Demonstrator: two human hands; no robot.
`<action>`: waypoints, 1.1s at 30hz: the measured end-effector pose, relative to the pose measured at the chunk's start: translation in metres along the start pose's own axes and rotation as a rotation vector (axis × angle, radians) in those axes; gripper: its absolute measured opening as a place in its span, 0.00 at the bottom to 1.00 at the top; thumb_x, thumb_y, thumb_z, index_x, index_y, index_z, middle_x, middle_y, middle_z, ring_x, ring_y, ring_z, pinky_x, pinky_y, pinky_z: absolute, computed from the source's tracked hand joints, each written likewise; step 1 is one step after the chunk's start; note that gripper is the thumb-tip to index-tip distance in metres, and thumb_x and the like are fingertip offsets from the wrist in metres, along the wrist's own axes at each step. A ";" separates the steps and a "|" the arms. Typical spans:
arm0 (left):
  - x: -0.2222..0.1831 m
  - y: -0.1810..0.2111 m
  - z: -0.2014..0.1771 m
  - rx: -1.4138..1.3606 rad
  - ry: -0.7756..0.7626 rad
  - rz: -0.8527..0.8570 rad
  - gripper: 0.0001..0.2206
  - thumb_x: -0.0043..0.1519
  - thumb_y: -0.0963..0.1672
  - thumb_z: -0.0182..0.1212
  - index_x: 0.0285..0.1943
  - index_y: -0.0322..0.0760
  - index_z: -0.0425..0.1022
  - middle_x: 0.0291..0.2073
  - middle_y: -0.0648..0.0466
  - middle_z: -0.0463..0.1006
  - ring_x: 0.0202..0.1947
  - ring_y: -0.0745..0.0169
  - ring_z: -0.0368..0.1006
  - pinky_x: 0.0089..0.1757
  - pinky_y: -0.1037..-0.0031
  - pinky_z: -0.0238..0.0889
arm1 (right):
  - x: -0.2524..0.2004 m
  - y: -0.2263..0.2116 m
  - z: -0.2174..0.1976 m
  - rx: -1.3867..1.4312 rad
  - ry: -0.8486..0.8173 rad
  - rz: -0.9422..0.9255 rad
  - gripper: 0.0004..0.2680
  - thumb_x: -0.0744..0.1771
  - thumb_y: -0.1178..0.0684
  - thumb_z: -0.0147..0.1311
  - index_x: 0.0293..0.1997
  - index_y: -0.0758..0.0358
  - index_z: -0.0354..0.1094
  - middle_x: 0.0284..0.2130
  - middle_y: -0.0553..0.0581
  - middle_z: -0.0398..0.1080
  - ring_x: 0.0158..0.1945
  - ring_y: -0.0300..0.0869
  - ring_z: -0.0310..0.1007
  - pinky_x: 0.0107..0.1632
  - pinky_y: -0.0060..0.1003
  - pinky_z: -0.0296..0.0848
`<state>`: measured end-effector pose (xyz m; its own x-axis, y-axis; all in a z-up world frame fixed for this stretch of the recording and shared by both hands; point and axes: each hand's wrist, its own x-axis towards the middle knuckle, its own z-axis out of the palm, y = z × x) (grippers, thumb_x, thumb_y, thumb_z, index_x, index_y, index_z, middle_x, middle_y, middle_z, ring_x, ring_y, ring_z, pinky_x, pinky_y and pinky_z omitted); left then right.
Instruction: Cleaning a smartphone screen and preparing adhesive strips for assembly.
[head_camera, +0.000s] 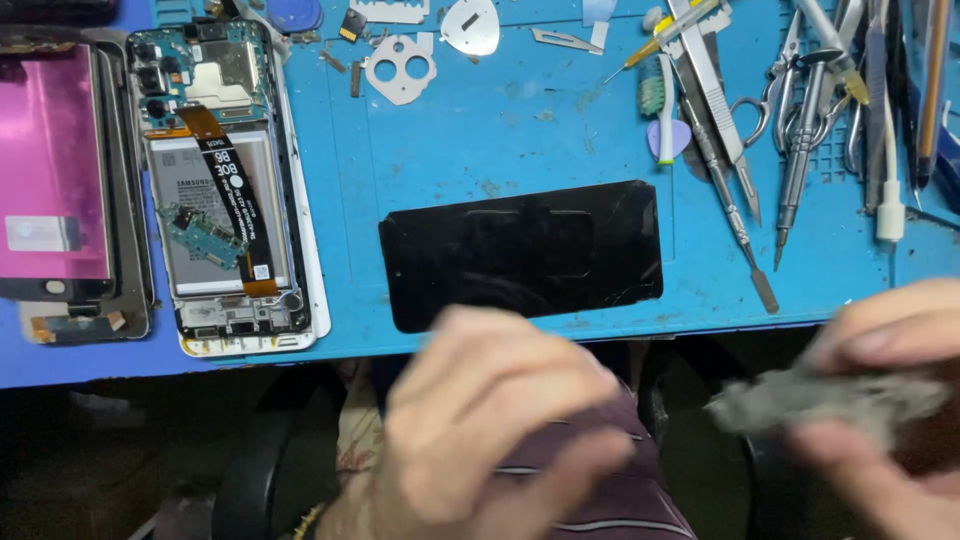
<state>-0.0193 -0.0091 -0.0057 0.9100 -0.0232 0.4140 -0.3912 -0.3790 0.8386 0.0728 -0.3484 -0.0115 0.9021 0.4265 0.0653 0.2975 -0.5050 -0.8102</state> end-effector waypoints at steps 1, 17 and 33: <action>0.003 0.003 0.005 0.000 0.004 -0.001 0.20 0.62 0.44 0.77 0.59 0.39 0.72 0.52 0.55 0.78 0.53 0.57 0.77 0.54 0.65 0.72 | 0.010 -0.022 0.020 0.120 -0.041 -0.037 0.16 0.63 0.60 0.63 0.54 0.62 0.60 0.44 0.60 0.73 0.46 0.41 0.77 0.52 0.34 0.77; -0.036 -0.017 0.019 -0.405 -0.075 -0.149 0.22 0.55 0.36 0.68 0.60 0.26 0.72 0.48 0.42 0.80 0.49 0.49 0.79 0.49 0.65 0.75 | 0.035 -0.066 0.081 0.154 -0.483 -0.174 0.10 0.61 0.61 0.68 0.43 0.64 0.73 0.39 0.55 0.78 0.44 0.43 0.77 0.45 0.35 0.78; -0.072 -0.074 0.051 -0.289 -0.203 -0.214 0.16 0.64 0.48 0.62 0.27 0.32 0.73 0.26 0.48 0.69 0.28 0.55 0.70 0.35 0.63 0.65 | 0.045 0.002 0.096 0.336 -0.819 -0.083 0.09 0.67 0.51 0.61 0.33 0.66 0.71 0.38 0.62 0.79 0.42 0.48 0.84 0.45 0.42 0.80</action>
<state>-0.0495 -0.0264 -0.1155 0.9724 -0.1646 0.1652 -0.1860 -0.1200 0.9752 0.0842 -0.2583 -0.0665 0.3368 0.9199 -0.2009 0.1285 -0.2563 -0.9580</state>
